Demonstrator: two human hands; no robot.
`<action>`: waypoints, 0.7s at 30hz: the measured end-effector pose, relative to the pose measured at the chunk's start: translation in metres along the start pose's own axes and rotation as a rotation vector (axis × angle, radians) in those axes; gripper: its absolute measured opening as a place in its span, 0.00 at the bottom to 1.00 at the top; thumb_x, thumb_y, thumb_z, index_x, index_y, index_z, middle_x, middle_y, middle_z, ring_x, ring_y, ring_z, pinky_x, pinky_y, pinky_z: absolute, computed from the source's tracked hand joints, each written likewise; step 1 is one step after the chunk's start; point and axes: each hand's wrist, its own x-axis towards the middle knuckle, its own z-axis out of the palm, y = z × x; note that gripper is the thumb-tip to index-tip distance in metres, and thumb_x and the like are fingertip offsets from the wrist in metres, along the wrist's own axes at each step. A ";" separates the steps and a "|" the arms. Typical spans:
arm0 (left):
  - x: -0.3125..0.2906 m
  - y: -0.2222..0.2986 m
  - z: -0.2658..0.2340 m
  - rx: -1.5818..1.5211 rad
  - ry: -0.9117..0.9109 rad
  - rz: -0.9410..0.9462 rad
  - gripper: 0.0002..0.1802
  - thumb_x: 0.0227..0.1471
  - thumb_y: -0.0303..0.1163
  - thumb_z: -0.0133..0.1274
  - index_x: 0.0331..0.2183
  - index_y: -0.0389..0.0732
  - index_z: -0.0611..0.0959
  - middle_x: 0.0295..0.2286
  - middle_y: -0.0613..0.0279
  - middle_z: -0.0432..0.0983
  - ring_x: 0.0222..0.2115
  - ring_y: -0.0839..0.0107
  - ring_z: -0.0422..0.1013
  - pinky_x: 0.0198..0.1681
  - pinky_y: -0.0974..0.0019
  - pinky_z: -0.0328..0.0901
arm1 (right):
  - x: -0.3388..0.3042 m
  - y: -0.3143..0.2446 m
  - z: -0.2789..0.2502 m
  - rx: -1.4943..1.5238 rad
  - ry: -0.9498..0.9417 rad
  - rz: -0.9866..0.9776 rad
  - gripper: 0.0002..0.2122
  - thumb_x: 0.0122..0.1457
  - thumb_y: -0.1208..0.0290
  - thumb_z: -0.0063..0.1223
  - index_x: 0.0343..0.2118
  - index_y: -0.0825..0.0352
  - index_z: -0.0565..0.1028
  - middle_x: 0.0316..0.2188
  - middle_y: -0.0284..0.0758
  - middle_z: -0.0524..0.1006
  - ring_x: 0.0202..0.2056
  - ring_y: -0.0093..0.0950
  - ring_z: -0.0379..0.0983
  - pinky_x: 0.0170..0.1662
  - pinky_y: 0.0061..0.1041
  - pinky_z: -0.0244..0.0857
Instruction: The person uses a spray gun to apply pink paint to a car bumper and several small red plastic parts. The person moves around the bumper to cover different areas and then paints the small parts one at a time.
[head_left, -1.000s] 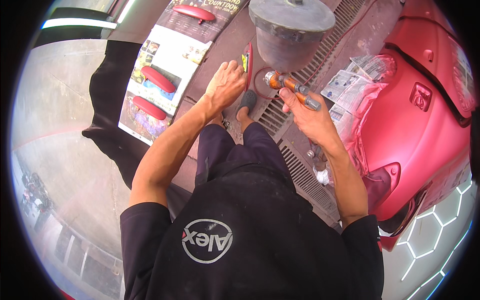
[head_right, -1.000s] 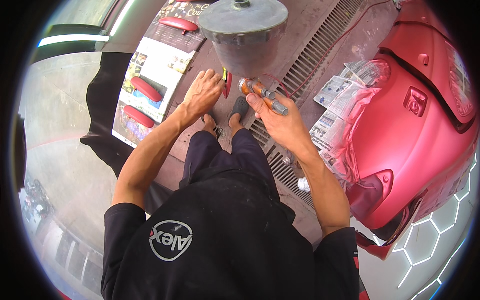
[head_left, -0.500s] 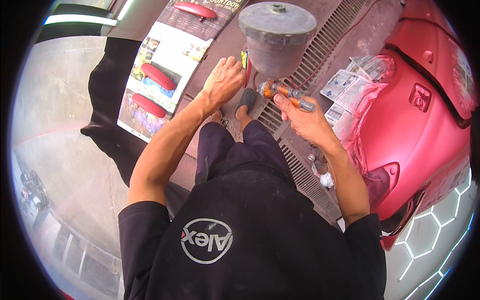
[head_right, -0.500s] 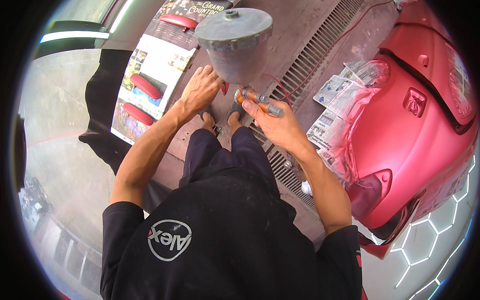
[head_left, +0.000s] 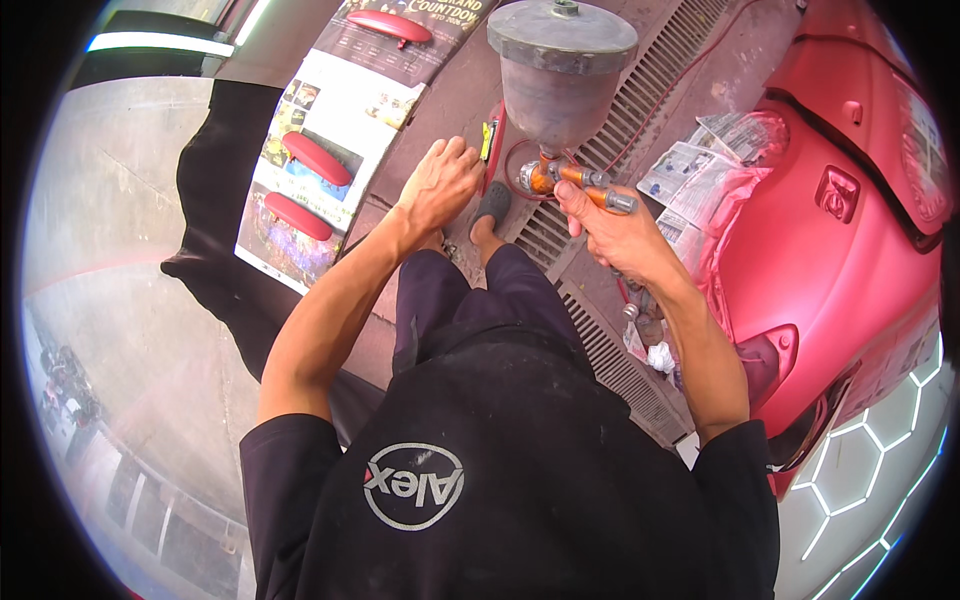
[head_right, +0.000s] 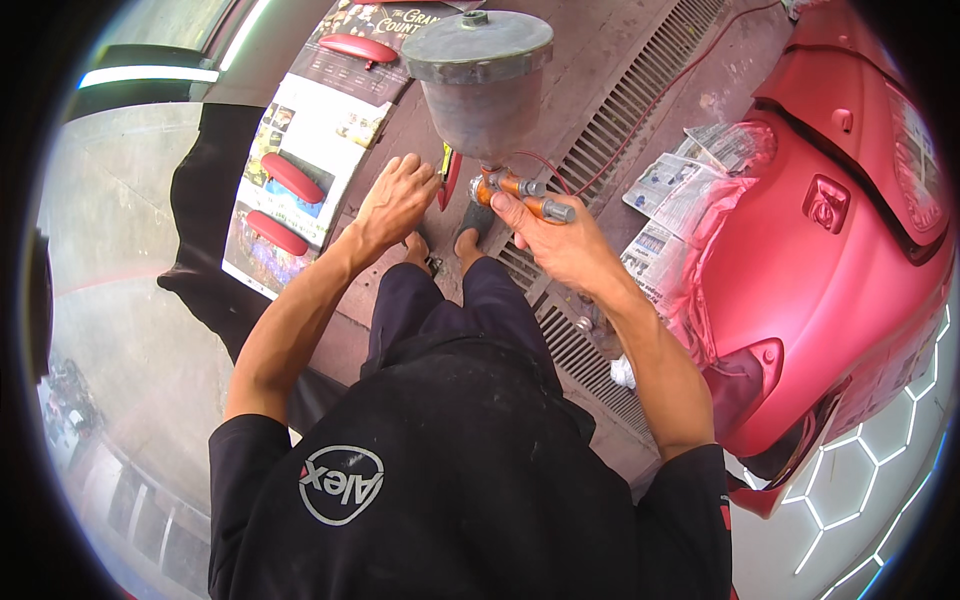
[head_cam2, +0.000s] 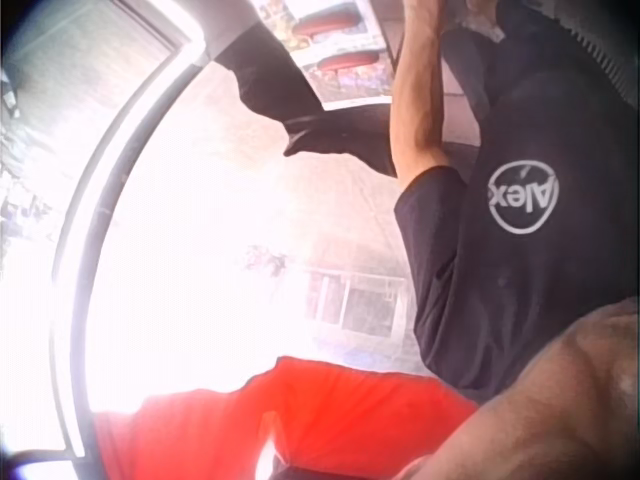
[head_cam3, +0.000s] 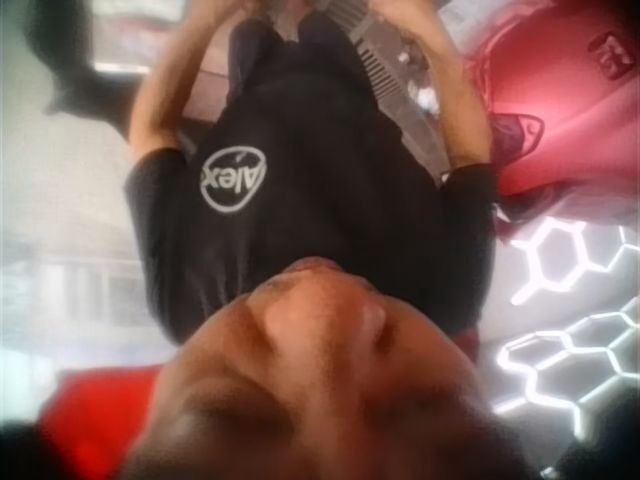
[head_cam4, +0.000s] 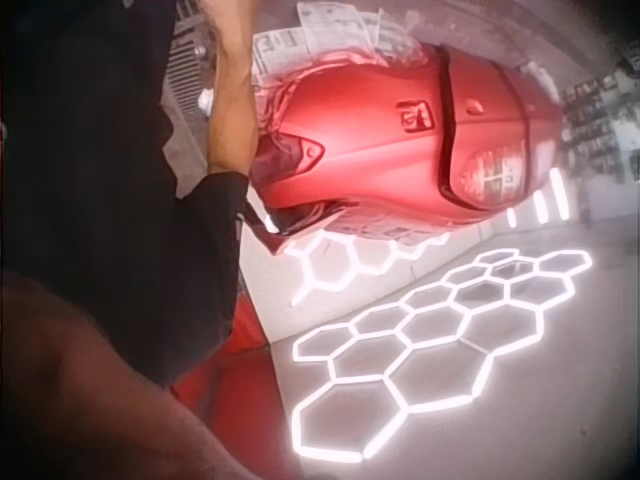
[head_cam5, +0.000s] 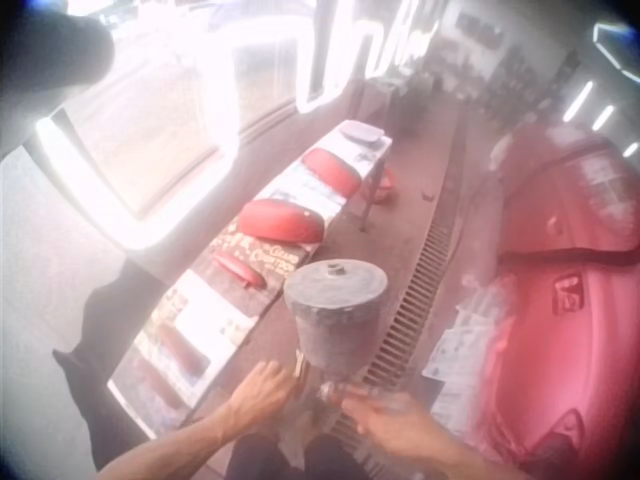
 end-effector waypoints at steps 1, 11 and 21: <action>-0.002 0.000 -0.001 -0.007 0.008 0.008 0.09 0.51 0.32 0.55 0.35 0.42 0.85 0.34 0.63 0.76 0.41 0.66 0.70 0.46 0.63 0.64 | 0.002 0.000 0.000 0.009 0.009 -0.012 0.25 0.66 0.44 0.59 0.45 0.68 0.80 0.22 0.25 0.72 0.14 0.11 0.60 0.16 0.16 0.54; -0.031 0.001 -0.007 -0.121 0.097 0.039 0.14 0.50 0.29 0.58 0.41 0.40 0.83 0.33 0.63 0.73 0.38 0.65 0.67 0.43 0.62 0.62 | 0.023 -0.028 -0.020 0.076 0.214 -0.070 0.25 0.66 0.44 0.59 0.37 0.69 0.78 0.21 0.25 0.72 0.14 0.11 0.60 0.16 0.15 0.53; -0.031 0.001 0.001 -0.562 0.306 -0.356 0.06 0.56 0.27 0.61 0.37 0.42 0.88 0.28 0.59 0.78 0.31 0.58 0.69 0.38 0.58 0.64 | -0.019 -0.007 0.000 -0.007 0.110 -0.130 0.23 0.69 0.47 0.55 0.43 0.68 0.79 0.22 0.25 0.74 0.15 0.11 0.61 0.17 0.15 0.55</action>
